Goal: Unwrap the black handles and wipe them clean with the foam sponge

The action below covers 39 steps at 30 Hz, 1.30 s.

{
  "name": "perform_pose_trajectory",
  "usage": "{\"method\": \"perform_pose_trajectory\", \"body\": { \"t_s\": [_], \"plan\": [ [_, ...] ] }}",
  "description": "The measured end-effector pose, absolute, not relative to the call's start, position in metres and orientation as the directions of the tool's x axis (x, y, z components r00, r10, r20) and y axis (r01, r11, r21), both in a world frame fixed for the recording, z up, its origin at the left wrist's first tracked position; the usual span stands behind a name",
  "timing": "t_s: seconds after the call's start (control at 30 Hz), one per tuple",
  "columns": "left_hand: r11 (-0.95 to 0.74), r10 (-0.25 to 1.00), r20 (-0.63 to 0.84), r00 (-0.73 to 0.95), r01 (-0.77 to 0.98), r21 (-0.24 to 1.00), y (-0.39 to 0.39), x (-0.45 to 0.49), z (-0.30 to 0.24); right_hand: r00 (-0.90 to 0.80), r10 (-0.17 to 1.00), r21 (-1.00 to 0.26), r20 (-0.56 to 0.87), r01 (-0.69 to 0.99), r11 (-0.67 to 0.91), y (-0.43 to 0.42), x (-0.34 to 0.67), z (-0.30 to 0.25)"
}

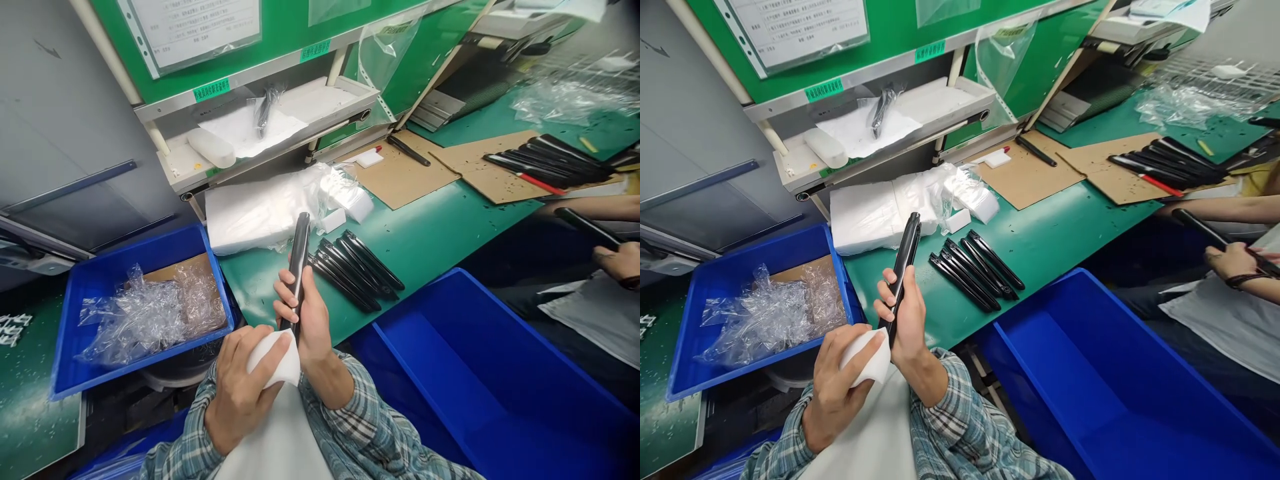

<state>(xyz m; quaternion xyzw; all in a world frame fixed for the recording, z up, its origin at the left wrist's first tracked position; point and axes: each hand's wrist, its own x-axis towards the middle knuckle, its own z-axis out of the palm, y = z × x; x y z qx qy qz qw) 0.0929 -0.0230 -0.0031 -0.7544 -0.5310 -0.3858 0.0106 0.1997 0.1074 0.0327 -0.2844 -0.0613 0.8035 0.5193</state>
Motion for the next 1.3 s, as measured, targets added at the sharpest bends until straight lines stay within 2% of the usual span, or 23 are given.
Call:
{"method": "perform_pose_trajectory", "body": {
  "t_s": [0.27,0.57,0.87,0.93,1.03,1.13,1.3],
  "plan": [
    [-0.414,0.786,0.61,0.097,0.815,0.404,-0.023,0.094,-0.007,-0.244,0.904,-0.445,-0.351,-0.806,-0.39,0.11,0.196,0.034],
    [-0.406,0.789,0.607,0.1,0.826,0.392,-0.026,0.091,-0.007,-0.272,0.894,-0.418,-0.355,-0.81,-0.412,0.106,0.195,0.032],
    [-0.416,0.792,0.601,0.106,0.814,0.405,-0.027,0.091,-0.004,-0.241,0.913,-0.466,-0.329,-0.8,-0.379,0.101,0.193,0.037],
    [-0.411,0.792,0.605,0.089,0.809,0.419,-0.025,0.09,-0.004,-0.286,0.895,-0.46,-0.342,-0.78,-0.425,0.099,0.192,0.035],
    [-0.398,0.782,0.624,0.008,0.776,0.49,-0.025,0.088,-0.008,-0.381,0.849,-0.368,-0.365,-0.779,-0.508,0.102,0.195,0.03],
    [-0.358,0.787,0.611,-0.083,0.745,0.563,-0.027,0.086,-0.014,-0.384,0.841,-0.226,-0.38,-0.843,-0.487,0.112,0.201,0.03],
    [-0.371,0.797,0.6,-0.059,0.737,0.565,-0.028,0.09,-0.017,-0.422,0.809,-0.062,-0.409,-0.872,-0.486,0.122,0.208,0.034]
  ]
}}
